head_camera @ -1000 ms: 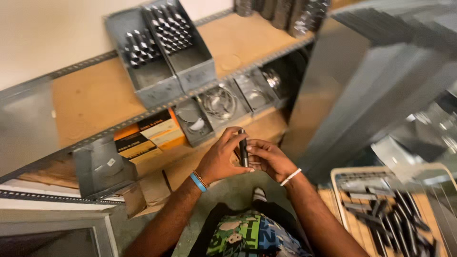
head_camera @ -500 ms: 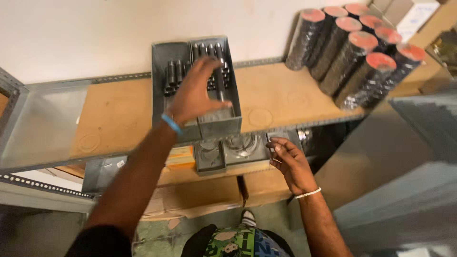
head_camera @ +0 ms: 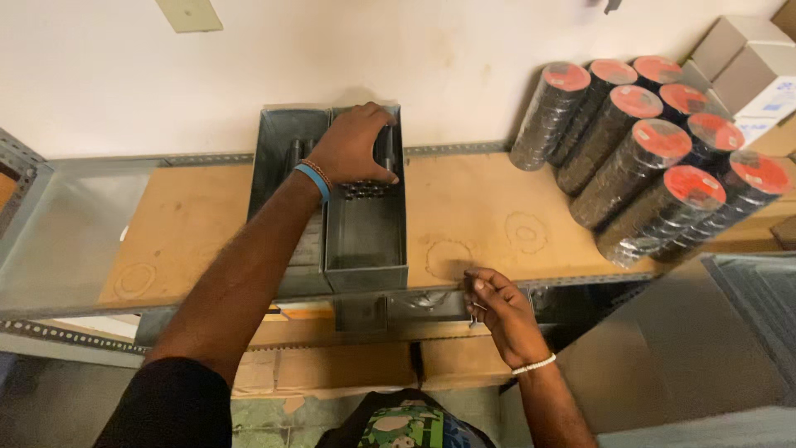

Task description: The person repeatedly picks up cylindrical metal parts from a wire basket and places them into a metal tray on a shelf. The person handles the parts one at a time, transferring them from the basket to the tray.

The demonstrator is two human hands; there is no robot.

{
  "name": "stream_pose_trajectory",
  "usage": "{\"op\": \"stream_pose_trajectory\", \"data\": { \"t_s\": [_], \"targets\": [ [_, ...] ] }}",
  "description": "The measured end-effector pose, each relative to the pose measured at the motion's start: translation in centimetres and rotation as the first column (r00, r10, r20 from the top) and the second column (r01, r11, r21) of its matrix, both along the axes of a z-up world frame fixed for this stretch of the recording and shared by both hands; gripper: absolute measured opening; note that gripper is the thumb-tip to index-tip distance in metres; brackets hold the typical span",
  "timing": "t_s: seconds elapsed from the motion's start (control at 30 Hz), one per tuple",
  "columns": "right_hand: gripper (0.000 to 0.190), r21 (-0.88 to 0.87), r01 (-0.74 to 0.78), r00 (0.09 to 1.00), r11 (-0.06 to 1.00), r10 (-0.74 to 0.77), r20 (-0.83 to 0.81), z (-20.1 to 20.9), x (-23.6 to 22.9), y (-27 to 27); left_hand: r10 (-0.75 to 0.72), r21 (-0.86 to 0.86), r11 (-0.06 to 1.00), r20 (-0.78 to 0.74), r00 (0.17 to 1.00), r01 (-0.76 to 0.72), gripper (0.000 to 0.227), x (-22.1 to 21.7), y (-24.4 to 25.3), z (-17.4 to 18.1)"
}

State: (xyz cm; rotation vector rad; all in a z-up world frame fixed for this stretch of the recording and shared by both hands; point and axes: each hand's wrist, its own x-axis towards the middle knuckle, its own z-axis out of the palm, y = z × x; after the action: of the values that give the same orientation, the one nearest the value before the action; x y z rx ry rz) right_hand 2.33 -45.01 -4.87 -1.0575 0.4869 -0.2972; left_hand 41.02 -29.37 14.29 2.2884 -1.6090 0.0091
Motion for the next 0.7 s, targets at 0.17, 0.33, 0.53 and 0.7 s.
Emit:
{"op": "stream_pose_trajectory", "data": {
  "t_s": [0.17, 0.33, 0.53, 0.7],
  "targets": [
    [0.036, 0.016, -0.096, 0.992, 0.995, 0.094, 0.084, 5.2, 0.5, 0.9, 0.022, 0.002, 1.0, -0.113, 0.993, -0.022, 0.104, 2.9, -1.9, -0.6],
    [0.032, 0.075, -0.101, 0.975, 0.992, 0.084, 0.204, 5.3, 1.3, 0.5, 0.017, 0.016, 1.0, -0.205, 0.979, -0.014, 0.1, 4.2, -2.9, -1.4],
    [0.036, 0.041, -0.003, 0.995, 0.999, -0.001, 0.104, 5.6, 1.2, 1.2, -0.037, 0.097, 0.994, -0.071, 0.997, 0.044, 0.1, 3.6, -1.8, -1.9],
    [0.039, 0.03, 0.097, 0.989, 0.995, -0.1, 0.112, 5.6, 0.2, 3.0, -0.045, 0.0, 0.999, 0.038, 0.998, 0.045, 0.077, 1.8, 0.3, -3.2]
  ]
}}
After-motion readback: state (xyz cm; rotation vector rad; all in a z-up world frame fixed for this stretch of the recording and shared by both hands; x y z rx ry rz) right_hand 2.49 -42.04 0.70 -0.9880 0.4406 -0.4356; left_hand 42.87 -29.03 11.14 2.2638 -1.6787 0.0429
